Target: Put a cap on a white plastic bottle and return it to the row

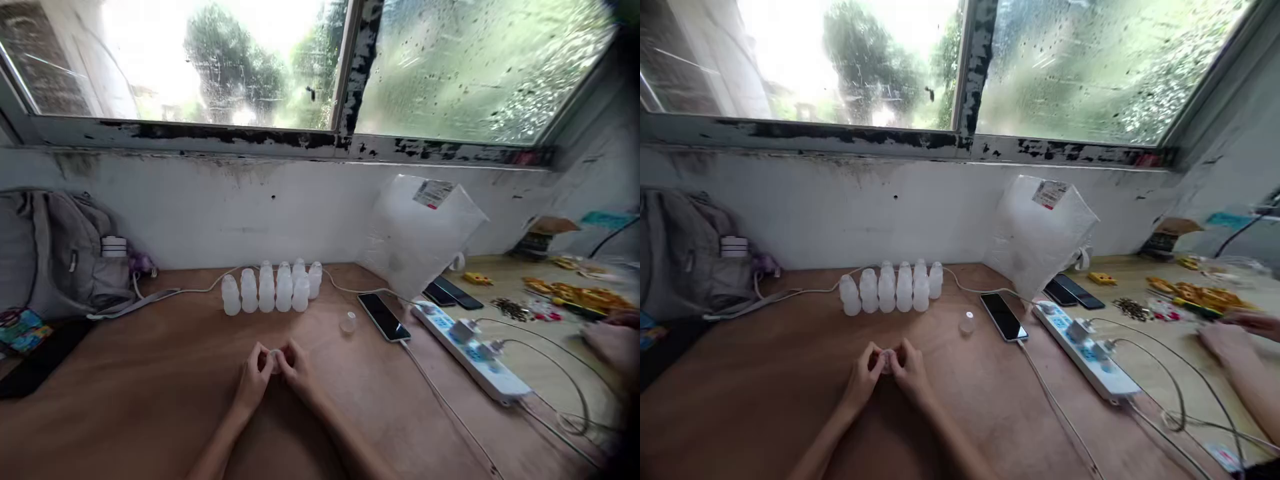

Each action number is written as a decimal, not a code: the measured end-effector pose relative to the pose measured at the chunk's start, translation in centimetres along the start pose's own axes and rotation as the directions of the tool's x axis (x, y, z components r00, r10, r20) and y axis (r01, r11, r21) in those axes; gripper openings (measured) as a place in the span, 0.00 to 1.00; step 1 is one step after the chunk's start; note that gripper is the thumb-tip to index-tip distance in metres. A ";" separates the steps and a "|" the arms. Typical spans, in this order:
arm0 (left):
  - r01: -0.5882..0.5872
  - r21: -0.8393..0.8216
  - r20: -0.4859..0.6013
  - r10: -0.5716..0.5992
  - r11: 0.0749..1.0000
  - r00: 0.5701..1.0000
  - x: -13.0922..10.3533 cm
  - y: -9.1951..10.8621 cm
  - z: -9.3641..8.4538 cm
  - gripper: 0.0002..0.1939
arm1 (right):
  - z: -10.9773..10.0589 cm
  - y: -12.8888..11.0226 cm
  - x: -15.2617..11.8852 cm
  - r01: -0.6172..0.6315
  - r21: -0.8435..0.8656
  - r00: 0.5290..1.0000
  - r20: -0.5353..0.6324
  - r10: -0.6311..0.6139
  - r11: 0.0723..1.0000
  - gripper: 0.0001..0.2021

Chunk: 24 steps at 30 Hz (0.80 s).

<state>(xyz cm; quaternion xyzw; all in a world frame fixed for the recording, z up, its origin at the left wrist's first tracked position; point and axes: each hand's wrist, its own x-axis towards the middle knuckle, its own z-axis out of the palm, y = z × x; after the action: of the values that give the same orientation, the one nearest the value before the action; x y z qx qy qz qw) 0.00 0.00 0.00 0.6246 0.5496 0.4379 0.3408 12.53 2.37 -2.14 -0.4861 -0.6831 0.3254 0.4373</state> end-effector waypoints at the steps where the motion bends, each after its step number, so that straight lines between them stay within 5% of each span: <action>1: -0.003 0.024 -0.012 0.003 1.000 1.000 0.0 -0.1 0.0 0.09 | 0.1 0.0 -0.1 0.010 0.005 1.000 0.005 -0.010 1.000 0.07; 9: -0.022 0.035 -0.031 0.023 0.999 0.999 -0.1 -0.4 0.1 0.07 | 0.1 -0.5 -0.4 0.018 0.009 0.999 -0.033 -0.017 1.000 0.06; 12: -0.007 -0.089 -0.030 0.004 0.996 1.000 0.2 -0.7 0.2 0.09 | -0.5 -0.7 -0.1 -0.086 0.219 0.996 0.053 0.076 0.972 0.09; 16: 0.124 -0.339 0.023 -0.124 0.933 0.992 0.7 -1.4 0.2 0.15 | -0.8 -0.7 0.4 -0.311 0.527 0.945 0.256 0.201 0.791 0.20; 24: 0.245 -0.634 0.112 -0.227 0.733 0.967 0.7 -1.7 0.4 0.13 | -0.4 -0.4 0.4 -0.345 0.528 0.923 0.340 0.179 0.776 0.17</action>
<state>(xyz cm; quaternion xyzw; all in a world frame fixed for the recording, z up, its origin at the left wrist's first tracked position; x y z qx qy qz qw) -0.33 1.03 -1.59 0.4007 0.4363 0.5442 0.5940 12.65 2.61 -1.50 -0.3719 -0.5294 0.6389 0.4162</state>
